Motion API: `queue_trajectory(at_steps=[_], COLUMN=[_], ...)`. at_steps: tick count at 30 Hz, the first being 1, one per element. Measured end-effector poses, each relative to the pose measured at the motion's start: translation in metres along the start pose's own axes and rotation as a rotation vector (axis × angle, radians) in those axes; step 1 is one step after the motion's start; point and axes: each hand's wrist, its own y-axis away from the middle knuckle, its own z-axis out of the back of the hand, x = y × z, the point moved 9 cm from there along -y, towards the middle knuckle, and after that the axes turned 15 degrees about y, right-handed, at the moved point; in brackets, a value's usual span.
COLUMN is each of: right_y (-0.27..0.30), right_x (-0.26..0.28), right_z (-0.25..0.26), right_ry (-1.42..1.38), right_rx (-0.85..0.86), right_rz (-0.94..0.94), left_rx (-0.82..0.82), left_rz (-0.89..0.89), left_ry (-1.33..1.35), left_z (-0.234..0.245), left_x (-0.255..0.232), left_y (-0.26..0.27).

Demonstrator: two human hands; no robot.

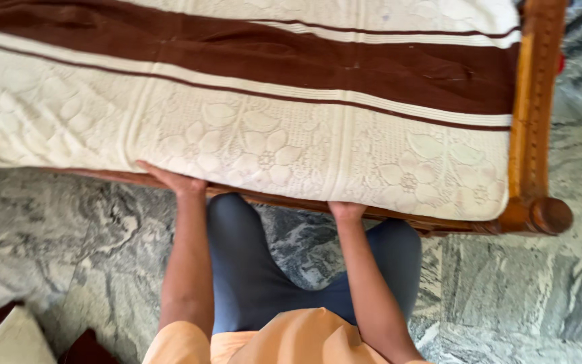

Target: The person folds a quilted bedsheet on the floor and places it on a wooden bed frame. They then smooth the sheet and fold the edges over the mattress, repeating the process for the other side.

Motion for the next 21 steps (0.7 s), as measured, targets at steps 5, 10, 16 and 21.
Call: queue_trajectory(at_steps=[5, 10, 16, 21], right_y=[-0.014, -0.041, -0.049, -0.049], right_x=[0.002, -0.017, -0.038, -0.045], right_z=[0.014, -0.014, -0.051, -0.06], right_ry=[0.109, 0.358, 0.336, 0.338], right_rx=[-0.13, 0.113, 0.175, 0.185], right_rz=[-0.028, -0.071, -0.153, -0.185], left_rx=[0.018, -0.083, -0.358, -0.217], left_rz=[0.032, -0.109, -0.131, -0.053], left_ry=[-0.135, 0.008, -0.28, -0.253], left_z=[-0.009, -0.026, -0.032, -0.01], left_x=[-0.035, -0.104, -0.118, -0.119], left_y=[0.016, 0.001, -0.024, -0.055])
